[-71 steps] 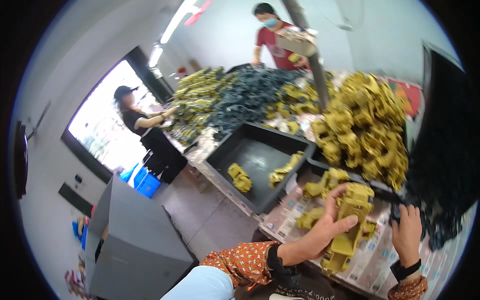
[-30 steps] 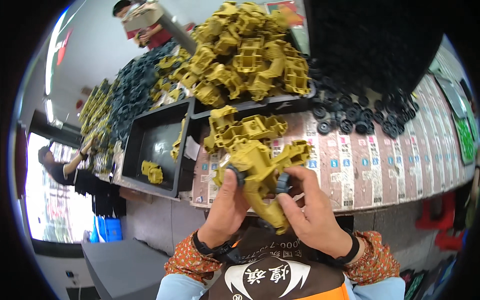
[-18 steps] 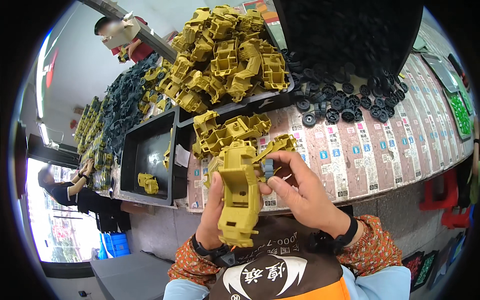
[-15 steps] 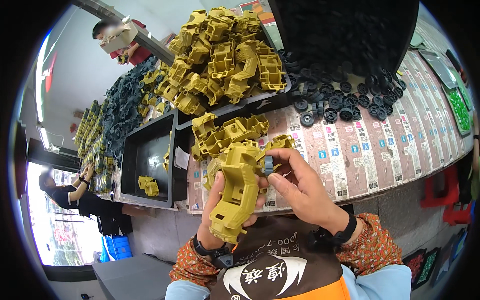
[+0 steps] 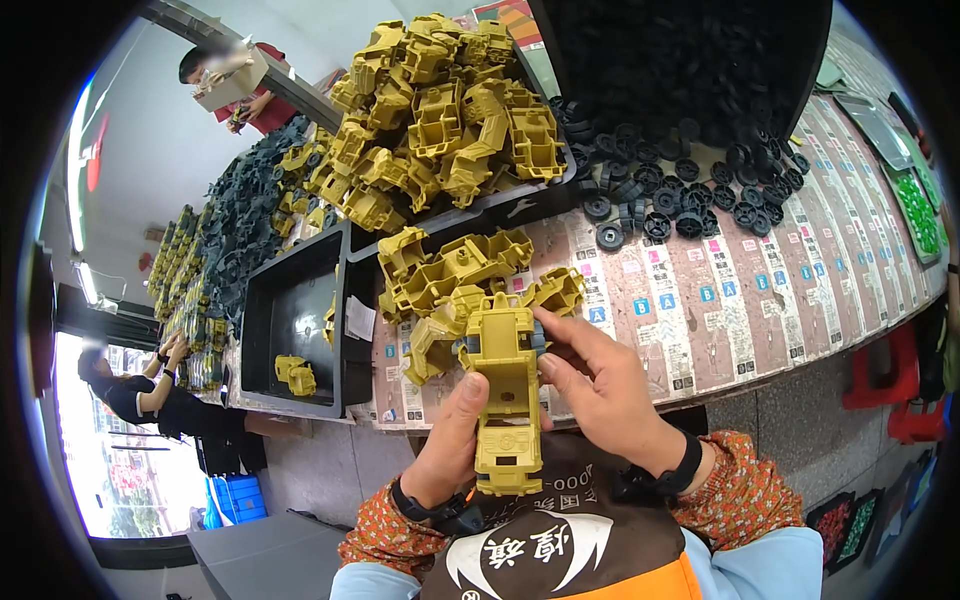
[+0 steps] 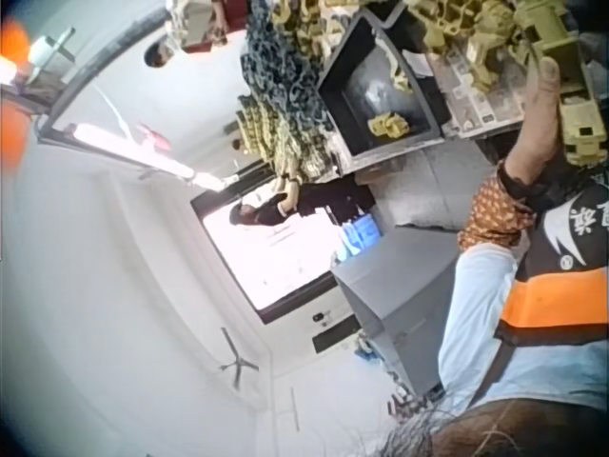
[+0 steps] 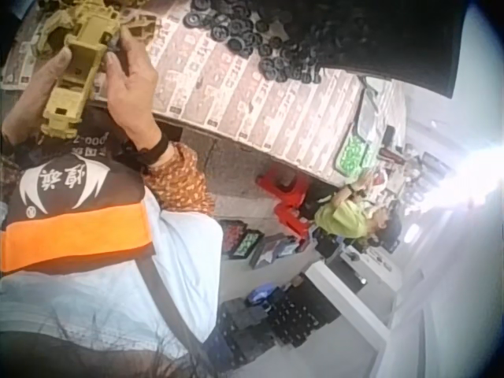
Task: The person assembles yellow plastic toy truck bodies by inserting black wheels into the chassis. They repeatedly pick up a truck body, attach wheels one by one, and place the completed unit into a black bin. The process is repetitive and performed by hand without tools.
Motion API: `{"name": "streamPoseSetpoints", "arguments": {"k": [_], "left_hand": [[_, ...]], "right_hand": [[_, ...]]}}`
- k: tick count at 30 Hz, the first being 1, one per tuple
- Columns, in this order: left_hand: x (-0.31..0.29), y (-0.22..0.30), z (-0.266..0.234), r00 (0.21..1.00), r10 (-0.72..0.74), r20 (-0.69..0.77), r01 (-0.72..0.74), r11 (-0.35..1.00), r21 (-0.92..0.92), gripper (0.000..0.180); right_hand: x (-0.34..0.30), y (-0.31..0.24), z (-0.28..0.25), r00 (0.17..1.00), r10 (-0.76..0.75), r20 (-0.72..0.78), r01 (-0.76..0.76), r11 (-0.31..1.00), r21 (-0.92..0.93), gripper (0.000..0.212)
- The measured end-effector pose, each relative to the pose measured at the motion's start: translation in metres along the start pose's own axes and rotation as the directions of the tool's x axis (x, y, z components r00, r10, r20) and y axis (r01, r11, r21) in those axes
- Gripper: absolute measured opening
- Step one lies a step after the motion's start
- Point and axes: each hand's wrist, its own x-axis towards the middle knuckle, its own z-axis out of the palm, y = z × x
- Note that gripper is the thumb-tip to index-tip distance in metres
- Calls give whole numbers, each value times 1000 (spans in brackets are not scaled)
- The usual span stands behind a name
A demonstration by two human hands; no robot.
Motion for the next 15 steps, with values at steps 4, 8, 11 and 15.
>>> {"name": "streamPoseSetpoints", "arguments": {"k": [4,8,11,15], "left_hand": [[3,-10,-9,991,115,72,-126,977,172,72],[3,-10,-15,989,53,137,-74,985,156,71],[3,-9,-15,974,15,226,-34,996,81,70],[3,-17,-11,981,33,191,-54,993,109,74]], "right_hand": [[-13,-5,1,981,-188,50,195,943,-269,64],[-15,-11,-5,980,-174,95,190,960,-205,75],[-15,-14,-9,985,-124,121,143,977,-158,80],[-11,-14,-15,983,-116,144,133,984,-116,77]]}}
